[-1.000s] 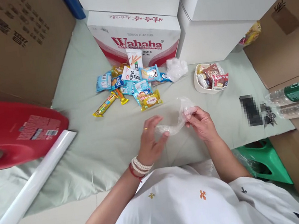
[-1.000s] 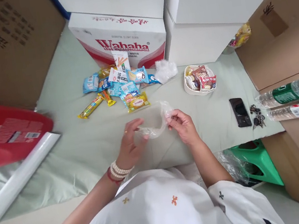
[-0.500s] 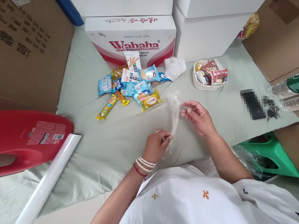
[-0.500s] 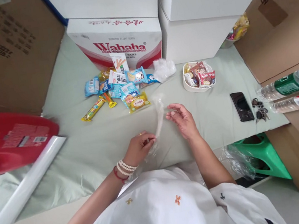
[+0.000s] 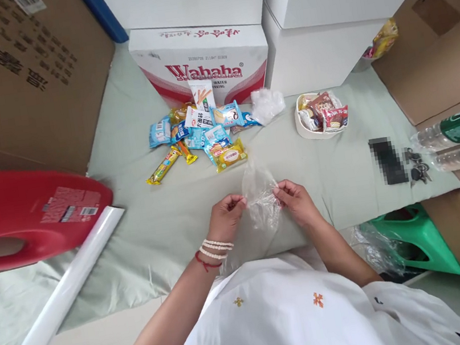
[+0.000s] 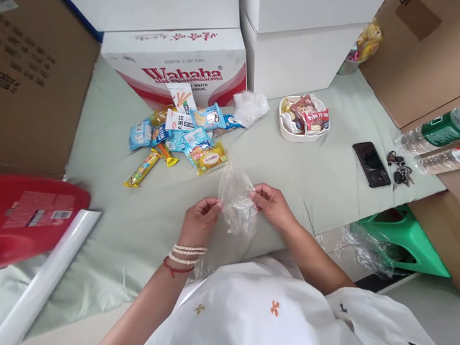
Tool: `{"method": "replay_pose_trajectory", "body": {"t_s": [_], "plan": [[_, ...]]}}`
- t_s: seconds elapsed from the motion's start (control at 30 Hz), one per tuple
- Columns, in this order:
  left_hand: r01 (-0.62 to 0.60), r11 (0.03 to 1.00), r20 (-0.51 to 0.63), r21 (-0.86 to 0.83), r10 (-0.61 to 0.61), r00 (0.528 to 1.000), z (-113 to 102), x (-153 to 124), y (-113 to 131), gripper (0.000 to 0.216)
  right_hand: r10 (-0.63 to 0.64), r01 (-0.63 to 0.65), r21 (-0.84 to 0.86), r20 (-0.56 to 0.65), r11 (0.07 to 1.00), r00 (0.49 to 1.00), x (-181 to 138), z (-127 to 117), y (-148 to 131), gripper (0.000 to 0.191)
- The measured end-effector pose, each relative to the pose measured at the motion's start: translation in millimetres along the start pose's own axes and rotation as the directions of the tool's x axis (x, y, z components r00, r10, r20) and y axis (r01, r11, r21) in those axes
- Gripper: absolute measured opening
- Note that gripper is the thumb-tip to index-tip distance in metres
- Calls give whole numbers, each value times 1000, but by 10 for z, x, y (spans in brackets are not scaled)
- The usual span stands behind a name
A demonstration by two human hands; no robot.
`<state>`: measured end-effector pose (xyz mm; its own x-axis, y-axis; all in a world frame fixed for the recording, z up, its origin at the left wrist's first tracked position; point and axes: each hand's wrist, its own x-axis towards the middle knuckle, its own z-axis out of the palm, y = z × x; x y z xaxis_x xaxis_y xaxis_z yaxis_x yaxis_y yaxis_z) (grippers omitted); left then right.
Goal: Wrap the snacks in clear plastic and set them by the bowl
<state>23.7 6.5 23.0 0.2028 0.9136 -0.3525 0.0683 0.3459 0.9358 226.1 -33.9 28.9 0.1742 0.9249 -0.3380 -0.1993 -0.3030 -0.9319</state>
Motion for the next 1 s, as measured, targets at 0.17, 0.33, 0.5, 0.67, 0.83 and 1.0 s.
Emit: {"method": "replay_pose_trajectory", "body": {"t_s": [0.17, 0.33, 0.5, 0.67, 0.83, 1.0], "plan": [[70, 980, -10, -184, -73, 997, -31, -24, -34, 43, 10, -10, -30, -12, 1000, 1000, 0, -185, -55, 38], [156, 969, 43, -192, -151, 988, -56, -96, 18, 50, -17, 14, -80, -35, 997, 999, -7, -210, -45, 36], [237, 957, 47, -168, -233, 971, -48, -58, -22, 52, -3, 0, -143, -24, 990, 1000, -33, -227, -15, 36], [259, 949, 60, -181, -252, 966, -16, -50, -96, 51, 12, -20, -208, -42, 978, 999, 16, -348, -33, 38], [288, 943, 120, -167, -271, 955, -55, -89, -62, 52, 18, -35, -200, -87, 979, 996, 16, -330, -21, 38], [264, 961, 111, -77, -255, 961, -43, -88, -124, 48, 89, -104, -144, -108, 984, 990, 32, -339, -47, 39]]}}
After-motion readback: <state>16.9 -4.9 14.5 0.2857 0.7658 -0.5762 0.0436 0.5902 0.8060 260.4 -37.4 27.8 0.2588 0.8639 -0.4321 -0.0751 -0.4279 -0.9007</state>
